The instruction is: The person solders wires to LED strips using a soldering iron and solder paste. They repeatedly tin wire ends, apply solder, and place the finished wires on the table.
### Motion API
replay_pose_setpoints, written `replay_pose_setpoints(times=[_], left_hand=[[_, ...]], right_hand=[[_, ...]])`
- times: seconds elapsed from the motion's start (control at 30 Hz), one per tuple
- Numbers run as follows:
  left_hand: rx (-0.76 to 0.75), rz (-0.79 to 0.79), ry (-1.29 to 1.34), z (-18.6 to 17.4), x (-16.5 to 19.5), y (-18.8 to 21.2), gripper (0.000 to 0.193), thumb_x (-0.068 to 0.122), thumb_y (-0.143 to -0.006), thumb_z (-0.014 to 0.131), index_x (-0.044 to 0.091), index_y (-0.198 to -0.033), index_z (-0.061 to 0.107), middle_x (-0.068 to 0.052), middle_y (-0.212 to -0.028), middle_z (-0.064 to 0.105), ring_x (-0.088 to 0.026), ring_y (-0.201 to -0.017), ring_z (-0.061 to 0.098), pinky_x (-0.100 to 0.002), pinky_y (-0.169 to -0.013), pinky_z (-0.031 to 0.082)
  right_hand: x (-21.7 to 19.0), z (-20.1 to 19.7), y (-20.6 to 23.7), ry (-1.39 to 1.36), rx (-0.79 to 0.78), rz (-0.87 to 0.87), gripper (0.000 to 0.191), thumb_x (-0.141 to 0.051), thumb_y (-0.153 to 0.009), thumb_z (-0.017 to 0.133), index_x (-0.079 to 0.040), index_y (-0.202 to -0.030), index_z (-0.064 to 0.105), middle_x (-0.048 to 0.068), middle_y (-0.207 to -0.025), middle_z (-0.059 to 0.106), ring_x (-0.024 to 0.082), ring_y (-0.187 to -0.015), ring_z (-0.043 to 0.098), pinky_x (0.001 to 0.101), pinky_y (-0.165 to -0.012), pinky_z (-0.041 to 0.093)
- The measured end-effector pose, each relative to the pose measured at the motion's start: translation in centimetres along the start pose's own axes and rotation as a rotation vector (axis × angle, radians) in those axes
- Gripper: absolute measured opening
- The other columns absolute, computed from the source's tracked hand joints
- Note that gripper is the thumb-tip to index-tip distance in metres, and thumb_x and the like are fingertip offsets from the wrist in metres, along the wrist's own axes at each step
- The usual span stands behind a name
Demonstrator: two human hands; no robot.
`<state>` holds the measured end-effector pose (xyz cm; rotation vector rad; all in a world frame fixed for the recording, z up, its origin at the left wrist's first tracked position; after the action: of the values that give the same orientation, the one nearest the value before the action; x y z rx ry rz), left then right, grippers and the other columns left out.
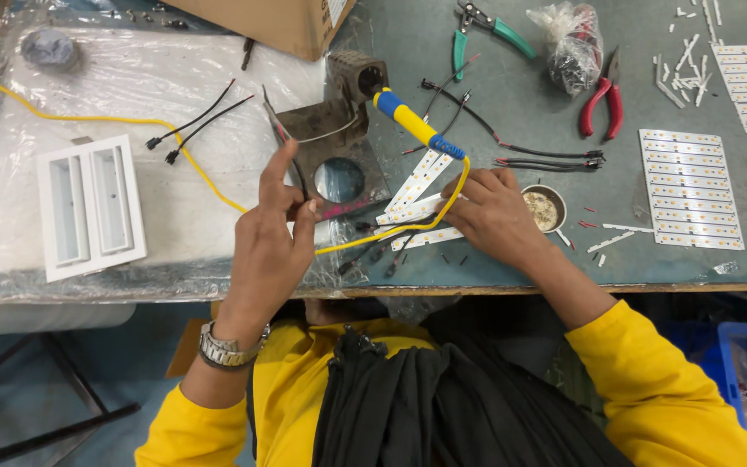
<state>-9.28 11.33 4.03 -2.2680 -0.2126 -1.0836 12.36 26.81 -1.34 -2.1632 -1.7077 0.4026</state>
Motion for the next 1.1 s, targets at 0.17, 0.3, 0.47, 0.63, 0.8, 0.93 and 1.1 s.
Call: replay_pose_setpoints(times=[0.17,0.3,0.47,0.63,0.8,0.93,1.1], left_hand=[[-0.033,-0.106,0.063,-0.3,-1.9,1.3,0.063,-0.005,-0.095,0.059,0.001,-0.154,0.038,-0.013,-0.095,0.076,-0.018,-0.078,0.075,-0.031,-0.073,0.058],[-0.054,-0.146,0.046,-2.2,-3.0,2.3,0.035,-0.003,-0.099,0.062,0.0,-0.133,0.064,-0.012,-0.096,0.078,-0.015,-0.082,0.076,-0.028,-0.071,0.056],[-0.009,-0.112,0.051,-4.7,-2.1,3.5,0.022,0.003,-0.1,0.064,-0.003,-0.119,0.072,-0.012,-0.096,0.075,-0.014,-0.082,0.073,-0.026,-0.07,0.055],[0.015,-0.195,0.013,-4.9,-0.8,4.8,0.016,0.011,-0.101,0.069,-0.003,-0.107,0.074,-0.008,-0.078,0.072,-0.011,-0.068,0.065,-0.026,-0.062,0.049],[0.042,-0.143,0.109,-4.3,2.5,5.2,0.015,0.012,-0.103,0.068,-0.002,-0.103,0.072,-0.004,-0.073,0.073,-0.005,-0.066,0.068,-0.023,-0.061,0.051],[0.024,-0.084,0.212,-2.5,5.5,4.8,0.013,0.011,-0.102,0.066,-0.002,-0.105,0.068,-0.005,-0.08,0.076,-0.005,-0.063,0.066,-0.023,-0.057,0.05],[0.043,0.16,0.212,2.1,9.6,4.6,0.008,0.01,-0.104,0.069,0.002,-0.107,0.068,-0.008,-0.084,0.075,-0.011,-0.07,0.07,-0.027,-0.064,0.054]], right_hand=[[0.6,1.0,-0.5,0.041,-0.08,0.001,0.014,-0.018,-0.088,0.076,-0.014,-0.102,0.075,0.001,-0.106,0.066,0.022,-0.107,0.059,0.0436,-0.093,0.04],[1.0,1.0,0.0,0.029,-0.073,-0.017,0.015,-0.019,-0.087,0.076,-0.017,-0.102,0.075,-0.001,-0.105,0.067,0.021,-0.11,0.059,0.0452,-0.096,0.04],[2.5,0.9,0.9,0.09,-0.053,-0.043,0.019,-0.013,-0.089,0.075,-0.02,-0.107,0.079,-0.001,-0.105,0.067,0.02,-0.11,0.06,0.0429,-0.099,0.04],[6.5,-2.7,2.4,0.134,0.017,0.052,0.008,-0.013,-0.101,0.075,-0.02,-0.103,0.08,-0.005,-0.103,0.07,0.018,-0.107,0.059,0.0399,-0.095,0.037],[6.9,-8.9,4.5,0.366,0.122,0.089,0.016,-0.01,-0.099,0.068,-0.021,-0.107,0.076,-0.005,-0.103,0.064,0.016,-0.101,0.056,0.0349,-0.096,0.036],[3.5,-14.7,5.3,0.466,0.189,0.098,0.012,-0.01,-0.094,0.072,-0.016,-0.103,0.076,-0.001,-0.099,0.068,0.018,-0.092,0.06,0.034,-0.086,0.041],[-3.8,-20.1,7.2,0.238,0.103,0.204,0.01,-0.011,-0.087,0.077,-0.011,-0.097,0.077,0.004,-0.095,0.072,0.02,-0.081,0.065,0.0329,-0.074,0.047]])
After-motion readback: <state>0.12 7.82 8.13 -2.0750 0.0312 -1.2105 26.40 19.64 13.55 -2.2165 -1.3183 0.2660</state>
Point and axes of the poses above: each hand's wrist, its own y-axis away from the middle knuckle, its own z-axis out of the palm, x = y × z, the point moved 8 cm from there along -y, towards the middle knuckle
